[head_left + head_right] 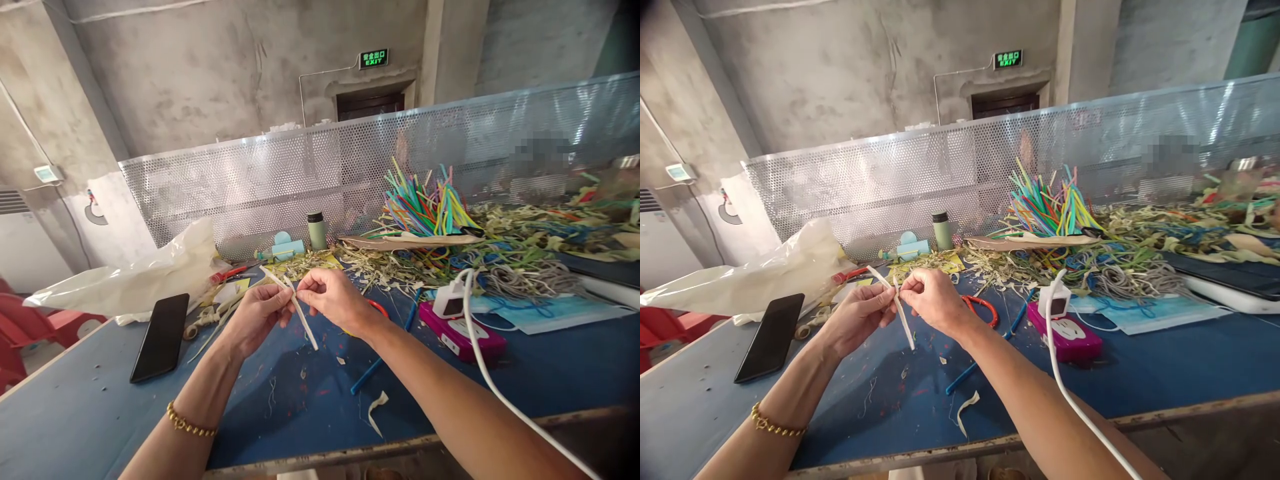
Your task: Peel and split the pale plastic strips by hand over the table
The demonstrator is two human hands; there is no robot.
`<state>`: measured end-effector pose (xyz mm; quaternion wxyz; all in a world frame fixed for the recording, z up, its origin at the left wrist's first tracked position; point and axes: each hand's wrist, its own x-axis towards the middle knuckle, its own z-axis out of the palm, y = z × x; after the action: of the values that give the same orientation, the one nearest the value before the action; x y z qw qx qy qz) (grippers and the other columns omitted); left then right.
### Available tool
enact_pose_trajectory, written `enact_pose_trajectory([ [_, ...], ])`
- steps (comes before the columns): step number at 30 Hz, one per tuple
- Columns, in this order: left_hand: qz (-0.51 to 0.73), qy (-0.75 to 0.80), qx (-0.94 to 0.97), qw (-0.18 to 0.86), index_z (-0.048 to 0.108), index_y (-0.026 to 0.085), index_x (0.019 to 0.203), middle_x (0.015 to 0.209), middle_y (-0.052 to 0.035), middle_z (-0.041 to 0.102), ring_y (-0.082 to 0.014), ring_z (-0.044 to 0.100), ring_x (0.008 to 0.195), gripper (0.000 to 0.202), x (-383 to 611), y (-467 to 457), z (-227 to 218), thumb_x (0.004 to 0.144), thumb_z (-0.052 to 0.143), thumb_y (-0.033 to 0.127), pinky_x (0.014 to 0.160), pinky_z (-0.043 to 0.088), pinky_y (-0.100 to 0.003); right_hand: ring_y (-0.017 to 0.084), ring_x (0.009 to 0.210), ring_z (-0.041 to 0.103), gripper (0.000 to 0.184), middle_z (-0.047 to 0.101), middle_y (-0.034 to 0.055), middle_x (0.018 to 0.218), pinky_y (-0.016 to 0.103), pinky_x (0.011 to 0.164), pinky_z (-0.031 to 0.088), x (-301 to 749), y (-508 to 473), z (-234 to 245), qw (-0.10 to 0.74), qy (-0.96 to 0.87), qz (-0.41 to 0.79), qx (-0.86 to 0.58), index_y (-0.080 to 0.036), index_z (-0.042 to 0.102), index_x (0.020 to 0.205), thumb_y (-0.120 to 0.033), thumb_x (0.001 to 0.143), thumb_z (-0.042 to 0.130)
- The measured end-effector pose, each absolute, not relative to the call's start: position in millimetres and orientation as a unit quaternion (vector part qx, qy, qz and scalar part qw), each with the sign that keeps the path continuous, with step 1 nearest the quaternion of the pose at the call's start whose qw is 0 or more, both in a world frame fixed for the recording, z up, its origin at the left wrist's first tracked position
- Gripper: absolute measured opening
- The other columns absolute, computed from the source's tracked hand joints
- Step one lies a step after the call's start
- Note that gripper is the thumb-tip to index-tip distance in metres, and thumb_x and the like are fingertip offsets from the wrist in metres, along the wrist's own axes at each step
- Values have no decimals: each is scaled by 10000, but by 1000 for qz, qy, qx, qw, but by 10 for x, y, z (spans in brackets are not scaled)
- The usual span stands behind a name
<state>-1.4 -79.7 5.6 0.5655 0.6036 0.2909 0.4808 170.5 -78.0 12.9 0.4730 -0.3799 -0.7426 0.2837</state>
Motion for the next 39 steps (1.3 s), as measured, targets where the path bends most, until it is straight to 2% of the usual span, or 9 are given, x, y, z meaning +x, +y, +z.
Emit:
enact_pose_trajectory([
  [6,504,284,615,536,727,90,690,613,-46,651,-100,523,502,218,-18,-781,50,668,819,287,528,390,-252,100,481,559,94,617,-8,638,236,491,423,1706,-761,120,474,-734,274,-401,-171,584,748,-235,792,638],
  [10,491,284,627,534,717,93,665,587,-48,641,-108,529,488,245,-21,-791,69,682,803,321,531,398,-263,146,654,607,173,649,27,753,271,601,459,1737,-730,121,488,-735,230,-412,-174,583,800,-296,770,702],
  [14,508,295,625,515,705,96,663,612,-57,651,-104,525,488,257,-24,-780,66,710,777,339,524,375,-256,240,933,580,240,638,105,1007,380,821,433,1773,-777,167,507,-736,-2,-448,-171,615,910,-317,766,741],
  [16,525,312,618,495,698,99,660,564,-42,626,-96,500,478,272,-21,-764,50,732,758,355,519,346,-249,278,1012,535,170,624,125,1027,417,879,382,1771,-835,194,514,-717,-132,-453,-171,625,913,-288,814,698],
  [18,543,327,614,471,693,104,660,522,-22,592,-92,474,480,285,-12,-749,31,734,752,372,522,323,-246,266,984,528,116,626,118,984,407,868,367,1748,-891,201,504,-724,-188,-432,-179,634,868,-281,898,587],
  [20,560,335,613,446,682,111,647,510,-7,571,-92,452,494,296,0,-742,15,721,758,386,533,316,-247,214,840,548,231,617,85,837,353,785,388,1709,-918,179,477,-759,-151,-417,-179,629,770,-288,938,514],
  [23,568,337,617,428,655,123,606,515,1,555,-99,442,523,308,18,-749,8,717,757,391,558,321,-256,162,691,530,235,609,49,775,304,654,370,1657,-898,118,445,-787,-55,-424,-184,639,727,-340,894,584],
  [31,580,297,617,441,604,136,568,517,8,524,-108,432,559,334,53,-792,40,766,717,381,611,329,-265,105,568,421,243,515,-16,605,260,555,314,1663,-862,158,467,-787,142,-377,-176,543,626,-235,857,592],
  [39,609,264,586,465,610,132,624,513,16,524,-97,428,536,307,72,-806,26,764,735,374,581,329,-246,84,506,342,218,451,-47,549,251,480,263,1643,-854,107,479,-778,252,-317,-159,639,695,-302,853,598],
])
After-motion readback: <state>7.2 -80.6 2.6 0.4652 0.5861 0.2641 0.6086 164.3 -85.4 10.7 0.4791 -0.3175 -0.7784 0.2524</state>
